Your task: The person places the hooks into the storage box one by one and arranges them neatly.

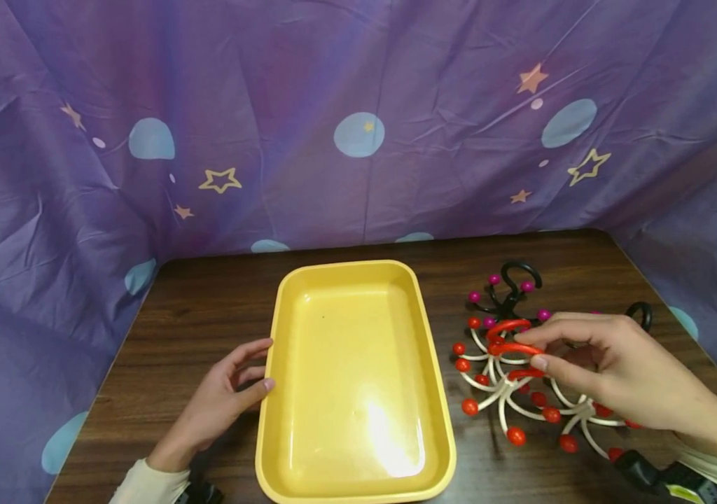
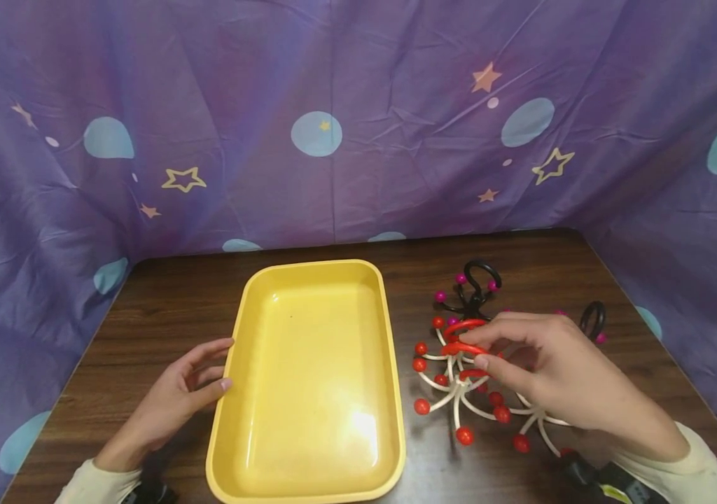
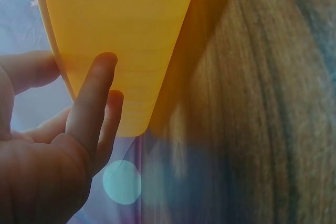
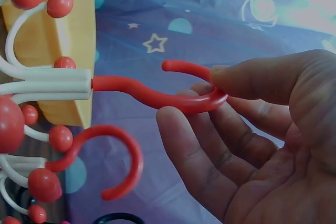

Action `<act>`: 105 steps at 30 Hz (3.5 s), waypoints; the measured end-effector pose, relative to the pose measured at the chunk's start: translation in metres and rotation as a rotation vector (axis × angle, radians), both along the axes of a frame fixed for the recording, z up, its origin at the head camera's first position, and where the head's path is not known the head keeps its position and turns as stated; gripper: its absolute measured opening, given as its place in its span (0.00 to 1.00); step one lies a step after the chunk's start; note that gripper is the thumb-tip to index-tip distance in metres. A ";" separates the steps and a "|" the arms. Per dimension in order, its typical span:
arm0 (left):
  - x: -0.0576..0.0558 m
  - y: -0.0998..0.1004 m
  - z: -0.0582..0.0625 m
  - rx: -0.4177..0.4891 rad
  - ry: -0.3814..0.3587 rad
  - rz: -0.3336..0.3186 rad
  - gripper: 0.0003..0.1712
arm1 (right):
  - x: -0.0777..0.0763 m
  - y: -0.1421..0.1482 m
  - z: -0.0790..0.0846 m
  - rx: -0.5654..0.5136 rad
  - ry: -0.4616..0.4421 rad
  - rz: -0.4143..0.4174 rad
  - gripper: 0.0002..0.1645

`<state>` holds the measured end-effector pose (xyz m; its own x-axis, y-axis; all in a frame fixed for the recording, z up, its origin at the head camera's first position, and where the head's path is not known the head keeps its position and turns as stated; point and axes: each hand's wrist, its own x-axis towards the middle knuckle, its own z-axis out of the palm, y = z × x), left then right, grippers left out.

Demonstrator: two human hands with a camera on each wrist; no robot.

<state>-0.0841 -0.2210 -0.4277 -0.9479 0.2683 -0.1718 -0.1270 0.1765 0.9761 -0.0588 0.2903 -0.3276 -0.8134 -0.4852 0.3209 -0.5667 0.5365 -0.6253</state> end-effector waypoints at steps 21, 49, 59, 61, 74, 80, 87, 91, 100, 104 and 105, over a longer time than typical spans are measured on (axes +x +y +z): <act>-0.001 -0.001 -0.002 0.013 0.005 -0.017 0.37 | -0.005 -0.037 0.023 -0.084 0.099 -0.007 0.30; 0.000 0.001 -0.003 0.014 -0.010 0.006 0.38 | -0.038 -0.130 0.001 -0.249 -0.044 0.015 0.12; 0.000 -0.001 -0.004 0.024 -0.024 -0.009 0.38 | -0.074 -0.159 -0.009 -0.240 -0.137 -0.033 0.09; -0.001 -0.001 -0.005 0.028 -0.022 -0.009 0.38 | -0.083 -0.166 -0.010 -0.245 -0.138 -0.025 0.09; -0.001 -0.002 -0.008 0.031 -0.012 -0.023 0.38 | -0.135 -0.199 -0.022 -0.170 -0.126 -0.048 0.09; -0.001 -0.002 -0.006 0.028 -0.011 -0.017 0.38 | -0.153 -0.215 -0.029 -0.167 -0.163 -0.054 0.09; -0.002 -0.002 -0.007 0.030 -0.017 -0.026 0.38 | -0.165 -0.231 -0.038 -0.170 -0.206 -0.054 0.09; -0.002 -0.002 -0.007 0.030 -0.019 -0.021 0.38 | -0.167 -0.237 -0.039 -0.171 -0.220 -0.064 0.09; -0.001 -0.002 -0.007 0.022 -0.028 -0.016 0.38 | -0.166 -0.241 -0.046 -0.198 -0.233 -0.066 0.09; -0.001 -0.001 -0.007 0.029 -0.033 -0.018 0.39 | -0.165 -0.237 -0.046 -0.225 -0.245 -0.067 0.09; -0.001 -0.002 -0.007 0.033 -0.033 -0.018 0.39 | -0.164 -0.236 -0.045 -0.233 -0.248 -0.064 0.09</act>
